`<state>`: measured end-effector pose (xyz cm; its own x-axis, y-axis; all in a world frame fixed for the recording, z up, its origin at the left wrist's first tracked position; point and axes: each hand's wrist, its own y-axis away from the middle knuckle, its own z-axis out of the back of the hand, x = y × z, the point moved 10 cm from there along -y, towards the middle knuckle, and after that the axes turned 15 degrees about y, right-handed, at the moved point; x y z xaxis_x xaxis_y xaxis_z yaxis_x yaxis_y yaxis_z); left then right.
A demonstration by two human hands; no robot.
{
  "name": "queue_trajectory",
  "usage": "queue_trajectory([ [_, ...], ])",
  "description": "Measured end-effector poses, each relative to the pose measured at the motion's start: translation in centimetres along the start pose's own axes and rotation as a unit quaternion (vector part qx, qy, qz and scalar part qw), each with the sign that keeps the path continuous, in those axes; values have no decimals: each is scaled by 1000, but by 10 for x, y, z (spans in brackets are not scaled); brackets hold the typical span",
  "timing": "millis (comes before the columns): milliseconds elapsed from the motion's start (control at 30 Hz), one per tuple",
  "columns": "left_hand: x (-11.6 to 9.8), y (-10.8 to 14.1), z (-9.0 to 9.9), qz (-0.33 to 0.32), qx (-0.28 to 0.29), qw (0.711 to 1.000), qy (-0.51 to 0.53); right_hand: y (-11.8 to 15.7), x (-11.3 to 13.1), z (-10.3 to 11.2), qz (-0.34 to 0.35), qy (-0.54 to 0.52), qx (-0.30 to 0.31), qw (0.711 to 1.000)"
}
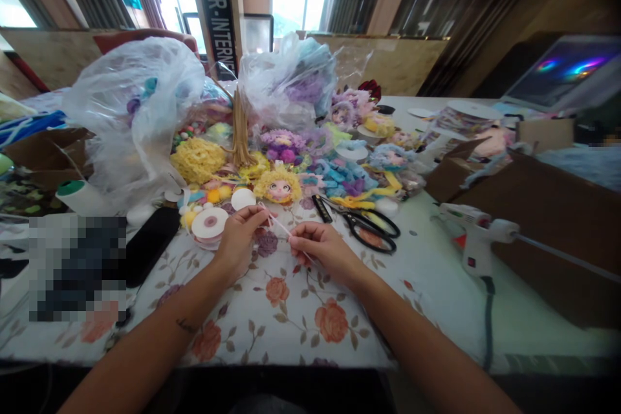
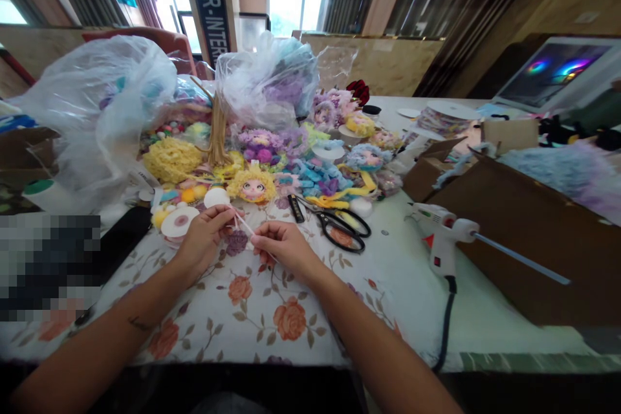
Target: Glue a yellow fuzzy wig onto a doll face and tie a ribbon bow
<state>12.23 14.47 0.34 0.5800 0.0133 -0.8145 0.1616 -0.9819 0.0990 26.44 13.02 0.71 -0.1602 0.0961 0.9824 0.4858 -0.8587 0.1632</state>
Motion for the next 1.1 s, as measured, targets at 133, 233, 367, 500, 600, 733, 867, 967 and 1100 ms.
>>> queue_trajectory([
  [133,3,-1,1,15,2,999,-34,2,14,-1,53,-19,9,998],
  [233,10,2,-3,33,31,995,-89,4,26,11,113,-42,-39,992],
  [367,17,6,-9,54,64,987,-133,3,26,14,128,-73,-37,988],
  [500,20,6,-10,65,76,986,-134,1,18,14,109,-93,-43,989],
  [600,21,5,-8,72,67,990,-99,-2,7,18,71,-109,-70,989],
  [733,22,8,-15,93,89,991,-39,-3,-2,21,38,-108,-93,989],
  [867,24,12,-20,116,106,987,-37,-3,1,19,47,-97,-92,990],
  [967,25,11,-17,121,93,988,-25,-4,4,14,53,-88,-72,992],
  [1100,25,10,-13,128,70,989,11,-5,8,11,52,-128,-39,990],
])
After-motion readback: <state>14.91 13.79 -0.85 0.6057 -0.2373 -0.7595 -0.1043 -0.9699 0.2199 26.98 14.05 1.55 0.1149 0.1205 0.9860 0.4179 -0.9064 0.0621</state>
